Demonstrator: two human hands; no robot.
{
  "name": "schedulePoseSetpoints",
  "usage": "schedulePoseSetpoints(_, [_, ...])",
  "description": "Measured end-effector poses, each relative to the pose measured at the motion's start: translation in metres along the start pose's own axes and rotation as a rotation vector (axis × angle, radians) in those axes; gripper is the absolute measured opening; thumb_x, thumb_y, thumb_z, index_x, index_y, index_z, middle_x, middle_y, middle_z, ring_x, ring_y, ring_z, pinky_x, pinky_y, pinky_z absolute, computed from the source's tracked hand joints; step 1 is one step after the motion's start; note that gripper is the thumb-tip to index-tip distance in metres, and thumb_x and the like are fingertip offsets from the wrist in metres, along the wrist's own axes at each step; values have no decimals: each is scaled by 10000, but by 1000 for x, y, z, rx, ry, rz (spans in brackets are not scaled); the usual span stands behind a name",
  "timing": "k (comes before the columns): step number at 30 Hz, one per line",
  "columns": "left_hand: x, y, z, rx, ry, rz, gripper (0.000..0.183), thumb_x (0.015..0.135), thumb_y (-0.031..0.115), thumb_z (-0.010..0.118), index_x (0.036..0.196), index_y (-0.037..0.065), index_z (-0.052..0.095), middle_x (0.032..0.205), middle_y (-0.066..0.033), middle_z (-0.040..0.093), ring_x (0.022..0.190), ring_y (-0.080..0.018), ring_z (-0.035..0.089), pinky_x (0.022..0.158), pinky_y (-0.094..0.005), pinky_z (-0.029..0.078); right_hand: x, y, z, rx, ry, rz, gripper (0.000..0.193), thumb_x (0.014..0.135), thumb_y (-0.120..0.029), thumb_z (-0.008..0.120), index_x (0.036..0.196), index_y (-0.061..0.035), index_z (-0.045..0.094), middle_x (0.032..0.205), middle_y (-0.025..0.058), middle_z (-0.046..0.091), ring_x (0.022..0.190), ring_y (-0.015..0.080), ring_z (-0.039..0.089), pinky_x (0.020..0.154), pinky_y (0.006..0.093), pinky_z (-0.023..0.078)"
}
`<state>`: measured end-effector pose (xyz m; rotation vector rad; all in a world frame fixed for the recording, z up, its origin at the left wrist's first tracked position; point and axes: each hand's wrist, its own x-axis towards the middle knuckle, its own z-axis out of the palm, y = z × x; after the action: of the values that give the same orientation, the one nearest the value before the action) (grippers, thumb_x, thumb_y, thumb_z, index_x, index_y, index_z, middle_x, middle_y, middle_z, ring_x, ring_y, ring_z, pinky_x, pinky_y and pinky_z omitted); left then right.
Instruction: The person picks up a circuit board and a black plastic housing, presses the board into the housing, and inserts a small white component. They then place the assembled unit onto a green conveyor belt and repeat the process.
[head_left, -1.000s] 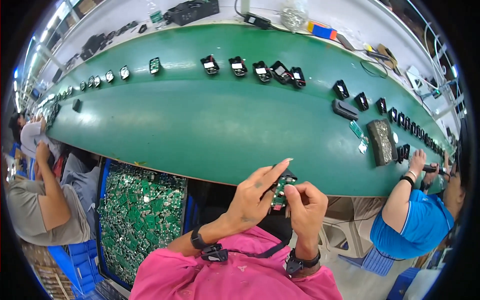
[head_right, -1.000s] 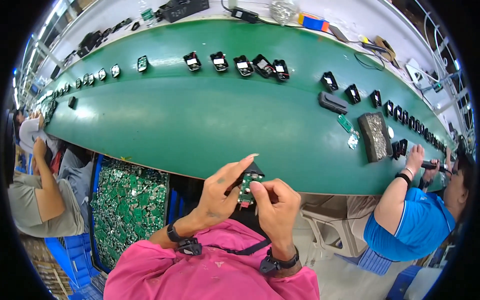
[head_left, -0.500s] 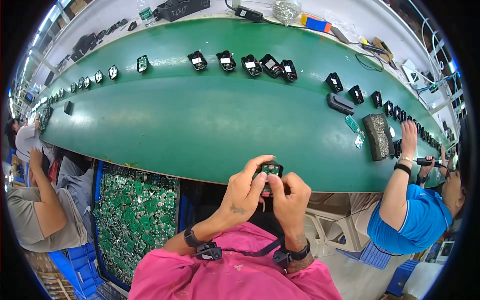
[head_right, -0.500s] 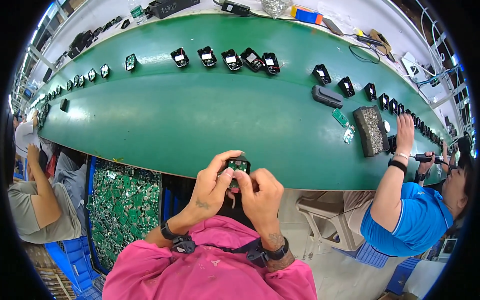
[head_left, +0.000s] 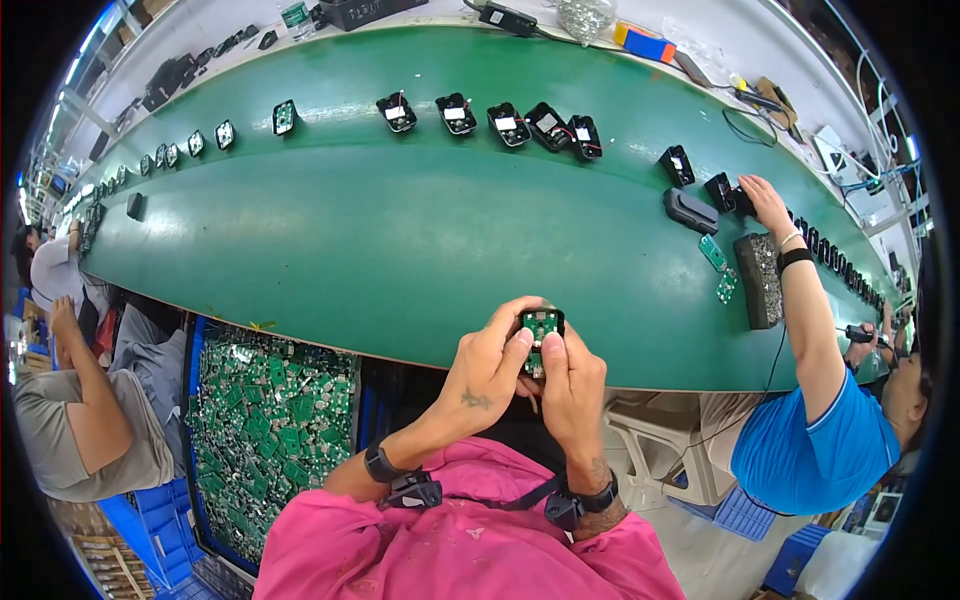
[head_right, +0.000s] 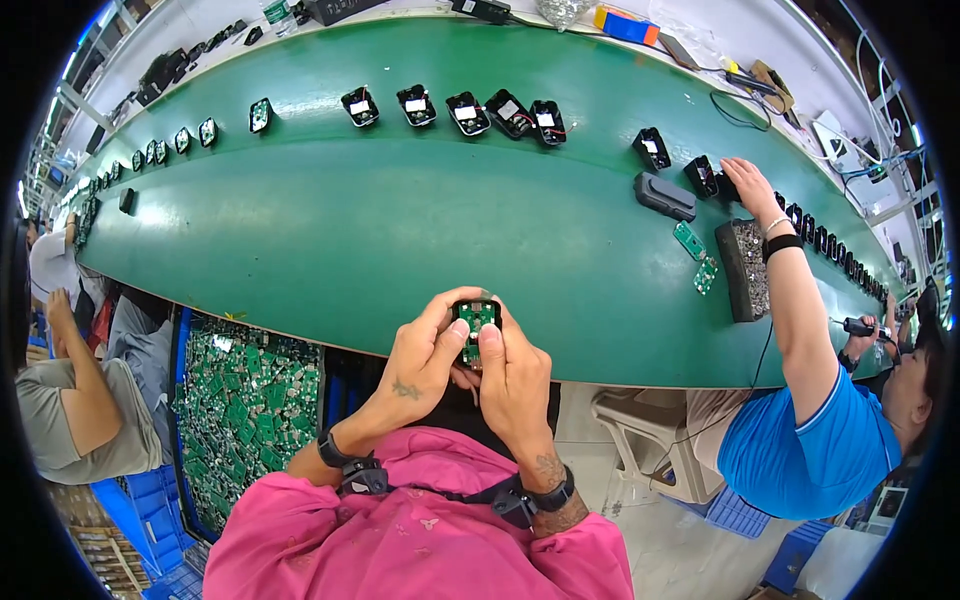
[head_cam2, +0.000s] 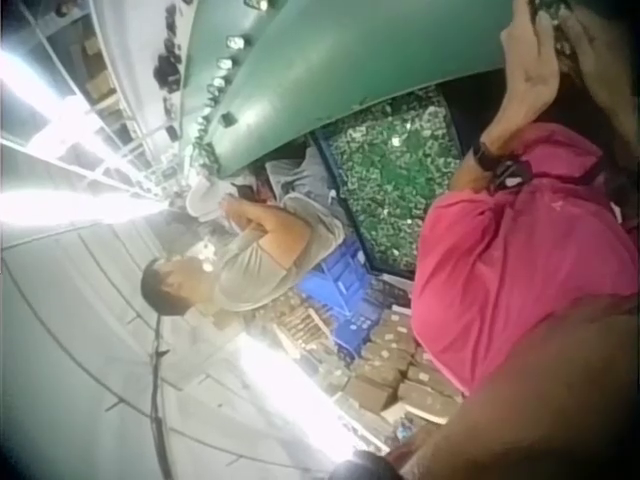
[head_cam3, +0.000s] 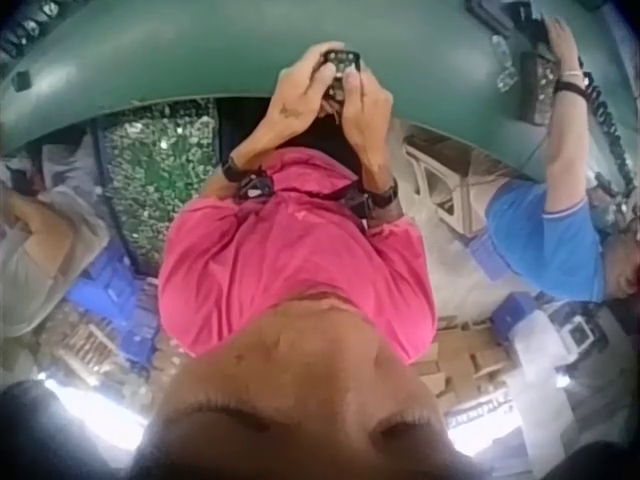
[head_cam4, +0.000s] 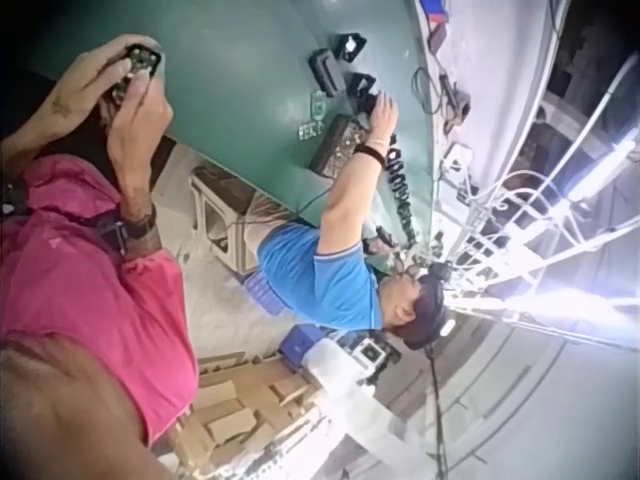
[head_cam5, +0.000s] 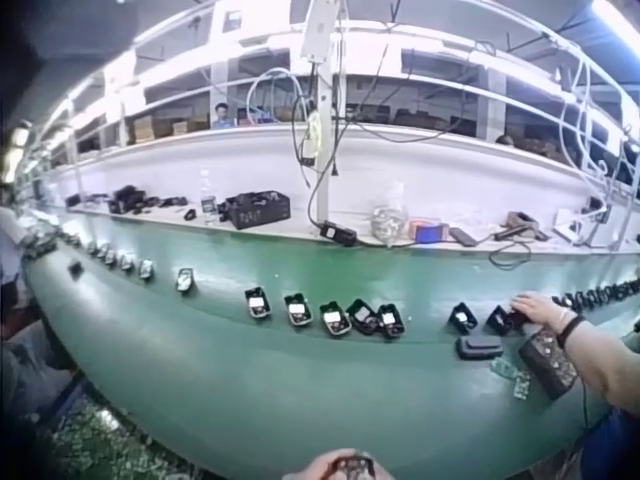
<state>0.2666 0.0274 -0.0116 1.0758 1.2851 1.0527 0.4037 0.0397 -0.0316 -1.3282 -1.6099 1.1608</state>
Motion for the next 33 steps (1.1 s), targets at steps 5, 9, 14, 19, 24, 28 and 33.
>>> schedulePoseSetpoints(5, [6,-3,-9,171,66,128,337,1048,97,416,1362,-7,479,928,-102,632,693,-126,669,577,-262,561,9,2,15,90,54,-86,450,1024,-131,521,1456,-11,483,802,93,659,653,104,578,614,284,511])
schedulePoseSetpoints(9, [13,1,-16,83,49,97,346,1040,93,430,1370,-2,472,918,-130,637,639,-128,665,548,-266,541,21,1,19,317,28,-21,469,1022,-133,521,1476,-29,466,821,94,662,663,97,577,626,283,515])
schedulePoseSetpoints(14, [17,0,-25,238,139,191,338,1035,91,446,1361,5,483,909,-136,643,587,-122,644,524,-273,521,34,-17,22,86,-5,3,416,1027,-149,510,1419,-8,517,846,140,678,656,156,615,635,316,518])
schedulePoseSetpoints(19, [27,7,-29,410,320,468,325,999,94,505,1307,-6,525,899,-161,670,597,-200,665,586,-331,542,52,-23,37,146,58,-143,375,1022,-151,519,1366,-7,565,850,156,689,656,191,649,635,339,526])
schedulePoseSetpoints(24, [71,23,-61,344,210,242,298,984,103,468,1257,20,554,852,-195,669,604,-250,686,562,-365,550,97,-23,52,28,39,-120,460,1001,-190,555,1420,-7,500,867,190,706,688,281,697,637,392,536])
schedulePoseSetpoints(28, [153,23,-152,273,361,192,392,1031,306,514,1327,49,521,975,-122,652,566,-184,668,472,-279,559,102,-18,21,-106,-43,-48,526,940,-222,666,1373,36,516,860,179,694,721,310,674,656,405,525])
schedulePoseSetpoints(33, [244,-16,-375,575,794,183,401,1032,239,514,1396,71,497,1005,-124,663,528,-175,643,462,-284,517,99,43,-31,-292,281,-168,252,906,-162,697,1075,24,711,876,171,702,669,220,632,638,325,515])
